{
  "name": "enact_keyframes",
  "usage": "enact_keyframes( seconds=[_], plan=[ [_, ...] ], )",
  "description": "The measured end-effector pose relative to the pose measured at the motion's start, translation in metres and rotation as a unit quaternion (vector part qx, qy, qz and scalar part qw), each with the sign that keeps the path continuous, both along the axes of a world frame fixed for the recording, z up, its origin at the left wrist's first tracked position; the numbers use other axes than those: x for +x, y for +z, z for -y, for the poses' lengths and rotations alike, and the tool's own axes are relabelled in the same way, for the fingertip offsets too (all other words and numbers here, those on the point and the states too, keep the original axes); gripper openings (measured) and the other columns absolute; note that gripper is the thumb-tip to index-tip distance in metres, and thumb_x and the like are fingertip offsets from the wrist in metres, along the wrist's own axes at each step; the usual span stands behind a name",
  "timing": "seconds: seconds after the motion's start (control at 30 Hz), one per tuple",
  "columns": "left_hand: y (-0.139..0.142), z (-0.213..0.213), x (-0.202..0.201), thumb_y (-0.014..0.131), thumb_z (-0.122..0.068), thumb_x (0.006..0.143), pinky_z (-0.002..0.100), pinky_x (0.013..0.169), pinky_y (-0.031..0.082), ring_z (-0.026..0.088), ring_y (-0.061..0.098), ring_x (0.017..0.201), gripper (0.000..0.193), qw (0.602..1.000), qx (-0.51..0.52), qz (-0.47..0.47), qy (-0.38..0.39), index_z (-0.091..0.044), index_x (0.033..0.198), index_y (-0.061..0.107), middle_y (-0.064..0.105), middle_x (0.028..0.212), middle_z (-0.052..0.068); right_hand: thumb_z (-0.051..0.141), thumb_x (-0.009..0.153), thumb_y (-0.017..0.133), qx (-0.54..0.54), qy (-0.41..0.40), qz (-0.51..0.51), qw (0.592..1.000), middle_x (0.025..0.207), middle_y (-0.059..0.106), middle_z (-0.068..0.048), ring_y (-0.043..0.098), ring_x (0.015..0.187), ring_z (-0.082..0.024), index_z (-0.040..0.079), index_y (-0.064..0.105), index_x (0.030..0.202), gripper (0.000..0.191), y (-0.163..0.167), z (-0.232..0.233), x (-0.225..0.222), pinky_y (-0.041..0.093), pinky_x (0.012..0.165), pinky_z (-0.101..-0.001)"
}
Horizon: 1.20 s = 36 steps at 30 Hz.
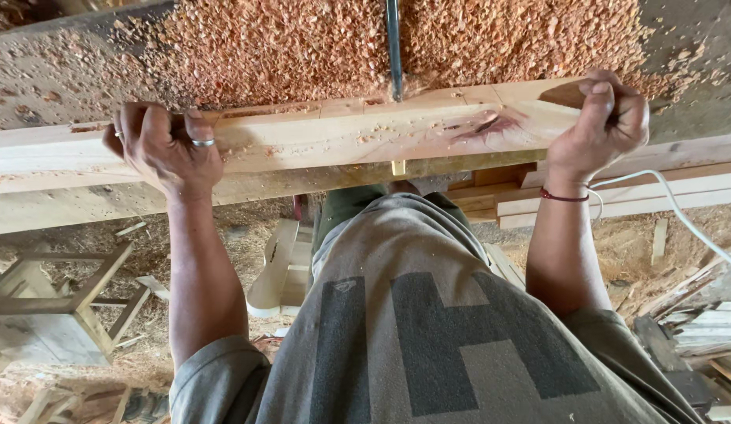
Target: The person feeds a long wooden plank into a hollow-chisel mortising machine, holding it steady as the machine drills rectangular slots along its edge. They reposition the plank repeatedly to cut a series of mortises, then carry the finished planks and stack them on a pile.
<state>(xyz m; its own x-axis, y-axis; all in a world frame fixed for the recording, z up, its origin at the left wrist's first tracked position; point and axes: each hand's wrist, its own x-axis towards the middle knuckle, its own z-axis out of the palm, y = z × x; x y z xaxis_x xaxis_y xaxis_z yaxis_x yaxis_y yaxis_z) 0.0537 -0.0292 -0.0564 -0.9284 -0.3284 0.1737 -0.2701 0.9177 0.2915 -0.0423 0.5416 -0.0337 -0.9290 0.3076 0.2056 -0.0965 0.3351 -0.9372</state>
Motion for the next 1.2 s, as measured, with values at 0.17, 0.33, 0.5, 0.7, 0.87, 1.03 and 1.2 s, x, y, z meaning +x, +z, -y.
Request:
enact_keyframes(
  seconds=[0.17,0.33,0.5,0.7,0.87,1.03,1.2],
  plan=[
    [0.004,-0.002,-0.009,0.026,-0.078,0.106,0.047,0.095,0.038,0.021,0.053,0.079,0.065,1.0,-0.019,-0.004,0.011,-0.024,0.076,0.048,0.055,0.081,0.001,0.009,0.107,0.069,0.021,-0.015,0.02,0.999,0.099,0.081,-0.015,0.071,0.079,-0.014,0.002,0.067,0.091,0.017,0.006,0.006,-0.01,0.055,0.072,-0.0301],
    [0.007,-0.002,-0.021,0.028,-0.076,0.109,0.048,0.097,0.038,0.021,0.056,0.082,0.065,1.0,-0.003,0.0,0.011,-0.023,0.076,0.049,0.06,0.085,0.002,0.006,0.105,0.069,0.004,-0.026,0.024,0.999,0.097,0.08,-0.016,0.072,0.08,-0.014,0.001,0.067,0.09,0.016,0.008,0.012,-0.029,0.056,0.074,-0.0308],
    [0.008,-0.003,-0.029,0.027,-0.077,0.108,0.047,0.096,0.039,0.021,0.056,0.08,0.068,0.999,0.008,-0.025,0.021,-0.023,0.076,0.052,0.061,0.084,0.002,0.005,0.104,0.068,0.021,-0.026,0.017,0.999,0.096,0.081,-0.016,0.078,0.082,-0.017,0.001,0.067,0.089,0.016,0.008,0.013,-0.044,0.066,0.075,-0.036],
    [0.004,0.0,-0.025,0.019,-0.077,0.104,0.047,0.094,0.041,0.022,0.059,0.083,0.07,0.999,0.005,-0.041,0.015,-0.023,0.079,0.056,0.065,0.091,0.003,0.008,0.103,0.068,-0.002,-0.026,-0.007,1.0,0.096,0.082,-0.018,0.079,0.082,-0.019,0.004,0.063,0.087,0.018,-0.004,0.0,-0.04,0.068,0.072,-0.0396],
    [0.002,0.0,-0.015,0.019,-0.077,0.106,0.047,0.097,0.041,0.022,0.057,0.09,0.069,1.0,-0.008,0.003,0.004,-0.023,0.084,0.055,0.061,0.093,0.004,0.007,0.107,0.068,0.007,0.001,0.003,1.0,0.1,0.082,-0.019,0.077,0.085,-0.019,0.003,0.064,0.091,0.016,-0.009,-0.009,-0.025,0.067,0.082,-0.0412],
    [0.001,-0.005,-0.007,0.026,-0.077,0.107,0.049,0.094,0.038,0.022,0.054,0.079,0.069,1.0,0.014,-0.022,0.001,-0.023,0.073,0.052,0.06,0.079,0.002,0.006,0.108,0.065,0.025,0.013,-0.011,1.0,0.104,0.082,-0.02,0.074,0.085,-0.018,0.007,0.057,0.087,0.022,-0.007,-0.011,-0.002,0.064,0.08,-0.0387],
    [-0.002,-0.009,0.005,0.024,-0.078,0.107,0.045,0.092,0.038,0.02,0.051,0.075,0.068,0.999,-0.01,-0.033,-0.004,-0.025,0.077,0.053,0.061,0.081,0.002,0.005,0.108,0.063,0.025,-0.002,-0.009,1.0,0.102,0.082,-0.019,0.079,0.09,-0.021,0.006,0.056,0.087,0.023,-0.004,-0.012,0.015,0.07,0.086,-0.0421]
  ],
)
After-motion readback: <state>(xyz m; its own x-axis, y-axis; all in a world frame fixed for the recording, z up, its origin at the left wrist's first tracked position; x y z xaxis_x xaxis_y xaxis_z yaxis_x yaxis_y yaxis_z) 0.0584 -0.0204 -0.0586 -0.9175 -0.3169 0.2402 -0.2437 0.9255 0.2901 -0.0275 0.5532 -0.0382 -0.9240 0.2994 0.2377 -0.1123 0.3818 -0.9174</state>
